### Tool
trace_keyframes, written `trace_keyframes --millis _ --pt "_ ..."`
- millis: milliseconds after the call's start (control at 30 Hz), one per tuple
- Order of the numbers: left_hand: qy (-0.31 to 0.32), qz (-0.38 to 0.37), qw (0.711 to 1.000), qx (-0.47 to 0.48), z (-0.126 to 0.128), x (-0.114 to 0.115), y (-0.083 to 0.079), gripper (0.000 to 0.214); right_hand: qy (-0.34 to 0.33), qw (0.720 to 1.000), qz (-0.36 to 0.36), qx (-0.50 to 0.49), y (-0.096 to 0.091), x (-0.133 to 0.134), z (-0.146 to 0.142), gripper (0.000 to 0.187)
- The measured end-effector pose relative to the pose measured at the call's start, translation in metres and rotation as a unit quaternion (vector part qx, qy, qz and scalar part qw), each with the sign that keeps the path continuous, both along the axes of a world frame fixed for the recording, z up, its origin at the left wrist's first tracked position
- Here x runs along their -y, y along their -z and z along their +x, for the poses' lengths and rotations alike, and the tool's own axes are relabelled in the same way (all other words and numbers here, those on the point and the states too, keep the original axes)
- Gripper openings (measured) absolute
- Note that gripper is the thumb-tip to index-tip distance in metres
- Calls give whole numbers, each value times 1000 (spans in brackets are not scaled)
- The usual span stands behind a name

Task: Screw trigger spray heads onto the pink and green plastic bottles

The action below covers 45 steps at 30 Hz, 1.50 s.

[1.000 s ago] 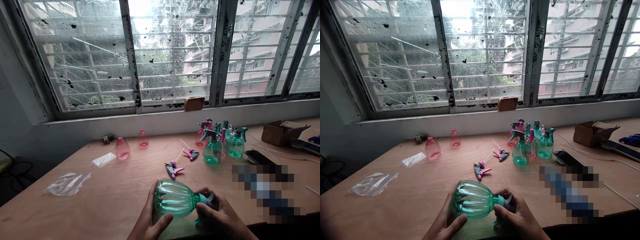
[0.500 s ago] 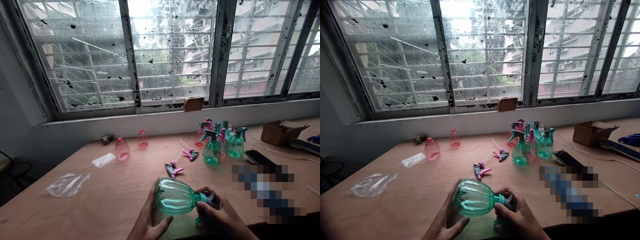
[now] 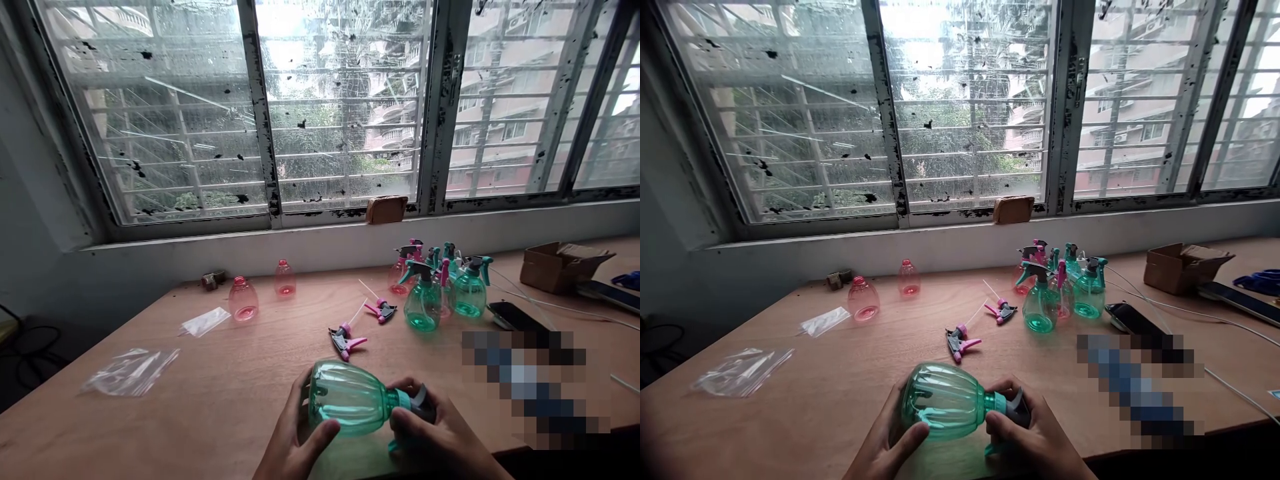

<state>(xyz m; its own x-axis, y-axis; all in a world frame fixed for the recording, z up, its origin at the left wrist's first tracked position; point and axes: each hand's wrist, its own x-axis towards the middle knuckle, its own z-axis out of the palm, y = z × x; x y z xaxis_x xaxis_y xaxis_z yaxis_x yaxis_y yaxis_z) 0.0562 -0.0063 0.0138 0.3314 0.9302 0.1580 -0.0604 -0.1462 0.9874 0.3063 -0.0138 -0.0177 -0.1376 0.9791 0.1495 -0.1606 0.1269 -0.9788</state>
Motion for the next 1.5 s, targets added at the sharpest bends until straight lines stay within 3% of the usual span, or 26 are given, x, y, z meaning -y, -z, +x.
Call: trace_keyframes --millis 167,333,500,667,833,967,1133,1267,1400,1500 --pt "-17 -6 1000 16 1 0 0 71 -7 1000 3 26 2 -1 1 40" --pt "-37 -18 998 55 2 1 5 80 -11 1000 -7 19 1 -1 3 41" --pt "-78 -18 996 38 1 -3 1 69 10 999 20 33 -1 -1 1 38" --pt "-38 9 999 6 -1 1 -4 67 16 1000 0 23 1 -2 1 42" --pt "4 41 999 -4 -4 1 10 79 23 1000 -8 15 1 -2 2 45" --pt "12 50 999 6 -4 -1 16 81 24 1000 -10 11 -1 -1 1 45" --pt "3 3 1000 4 -5 0 9 78 26 999 -20 11 -1 0 0 48" --pt "-30 51 997 -48 -5 -1 12 71 18 1000 -23 3 -1 0 1 47" --pt "-6 67 997 -38 -6 -2 18 79 12 1000 -15 7 -2 0 1 45" --pt "15 38 999 -14 -5 -1 15 76 9 1000 -25 0 -2 0 1 46"
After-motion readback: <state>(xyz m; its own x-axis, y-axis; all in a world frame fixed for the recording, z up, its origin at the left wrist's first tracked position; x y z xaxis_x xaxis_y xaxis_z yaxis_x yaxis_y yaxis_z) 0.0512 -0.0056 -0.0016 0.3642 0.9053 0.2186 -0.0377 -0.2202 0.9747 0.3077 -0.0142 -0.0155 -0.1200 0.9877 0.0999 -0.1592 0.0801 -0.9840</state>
